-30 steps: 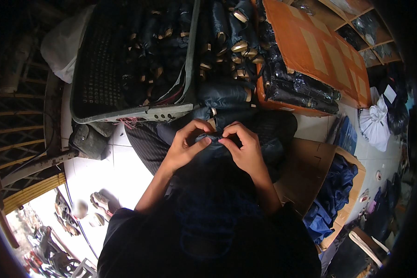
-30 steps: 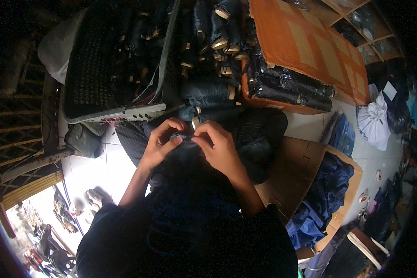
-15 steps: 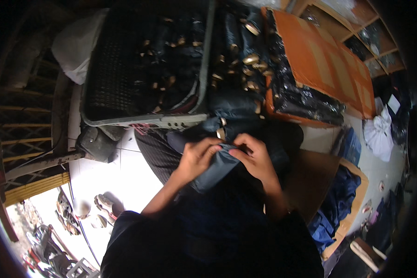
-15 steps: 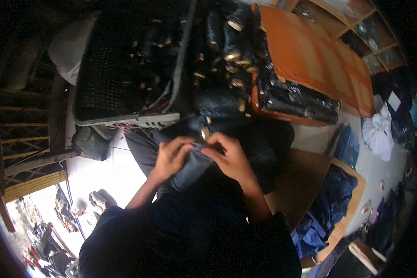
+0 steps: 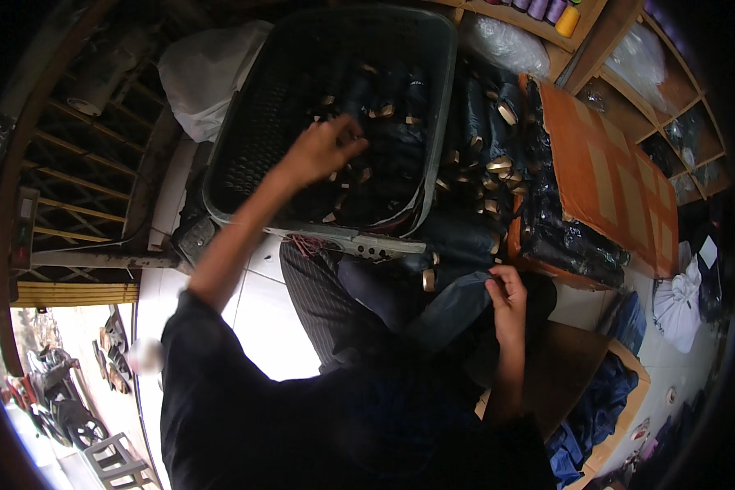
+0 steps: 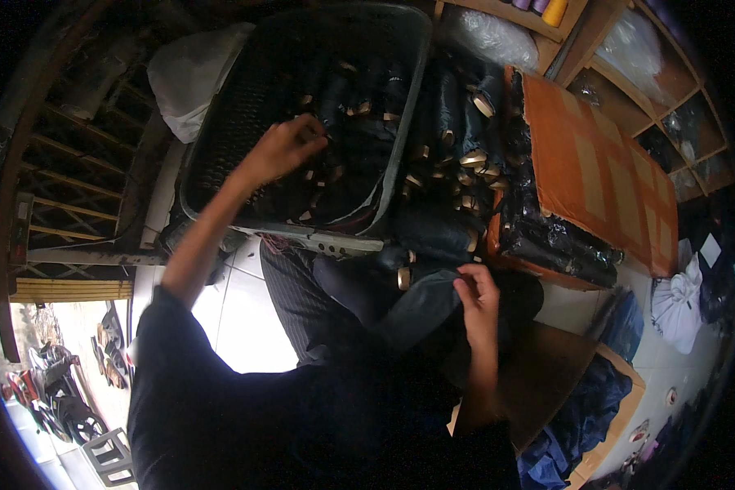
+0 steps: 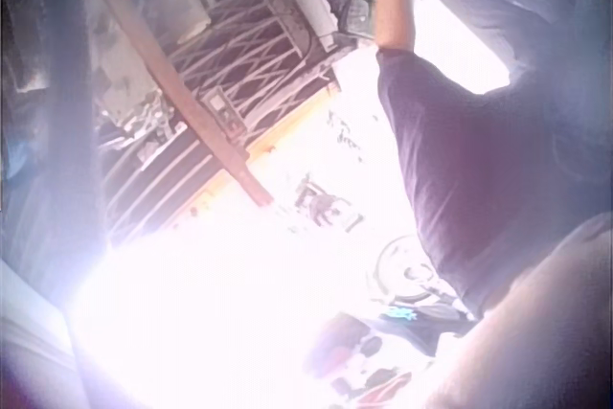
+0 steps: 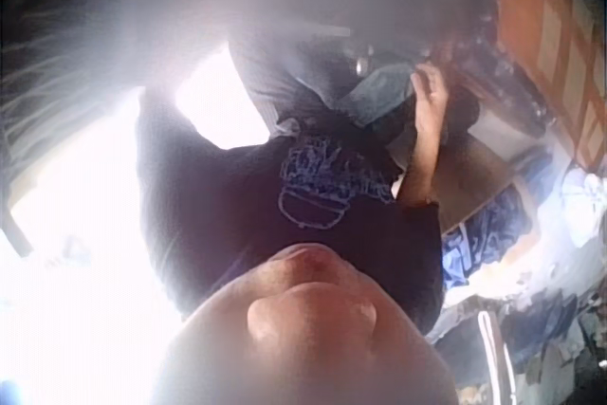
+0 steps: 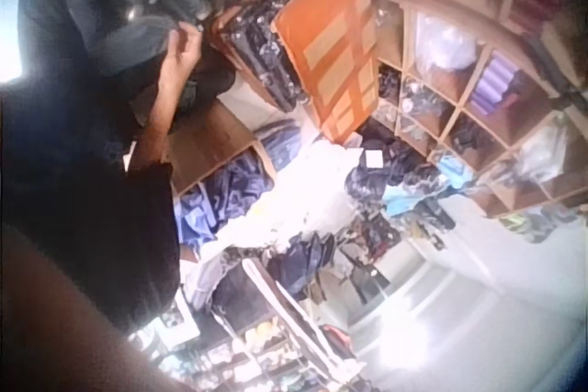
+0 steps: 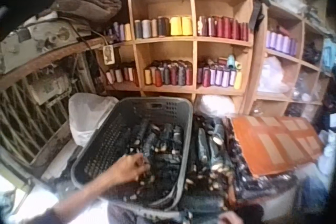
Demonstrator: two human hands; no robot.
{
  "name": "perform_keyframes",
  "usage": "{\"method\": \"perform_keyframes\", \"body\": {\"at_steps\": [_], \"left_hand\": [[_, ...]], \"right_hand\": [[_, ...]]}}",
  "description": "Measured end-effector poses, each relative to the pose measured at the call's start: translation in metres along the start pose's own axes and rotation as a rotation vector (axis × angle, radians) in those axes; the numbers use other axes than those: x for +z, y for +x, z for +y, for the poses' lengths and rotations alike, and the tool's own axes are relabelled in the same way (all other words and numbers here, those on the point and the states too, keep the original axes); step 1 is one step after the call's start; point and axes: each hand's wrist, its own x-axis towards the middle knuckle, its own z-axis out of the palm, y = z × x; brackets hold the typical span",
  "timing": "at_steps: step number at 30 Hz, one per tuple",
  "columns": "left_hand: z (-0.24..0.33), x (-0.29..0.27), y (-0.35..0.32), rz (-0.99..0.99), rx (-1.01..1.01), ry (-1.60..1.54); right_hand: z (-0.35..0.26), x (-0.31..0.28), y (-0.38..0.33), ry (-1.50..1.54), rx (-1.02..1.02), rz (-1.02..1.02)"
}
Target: The person sits on the floor and repeatedly wraps dark fabric pieces around cylindrical cores using both hands. The wrapped items are placed into a nearby basket. The person continues this process for several items throughout the clip.
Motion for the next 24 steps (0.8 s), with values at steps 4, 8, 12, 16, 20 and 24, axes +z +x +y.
{"method": "perform_keyframes", "body": {"at_steps": [4,8,12,16,20,24], "left_hand": [[-0.123,0.04,0.064,-0.527,-0.253,0.556],[-0.273,0.096,0.016,-0.293,0.116,0.596],[-0.178,0.074,0.047,-0.726,-0.466,0.406],[-0.104,-0.02,0.042,-0.745,-0.65,0.454],[-0.028,-0.084,-0.012,-0.391,-0.279,0.309],[0.081,-0.083,-0.03,-0.274,0.016,0.119]], "right_hand": [[0.029,-0.041,-0.009,-0.185,-0.017,0.148],[0.05,-0.049,-0.002,-0.216,-0.023,0.12],[0.054,-0.067,-0.018,-0.418,0.04,0.166],[0.049,-0.055,-0.021,-0.665,-0.119,0.299],[0.016,-0.039,-0.012,-0.442,-0.11,0.173],[-0.026,-0.027,-0.006,0.0,-0.147,0.07]]}}
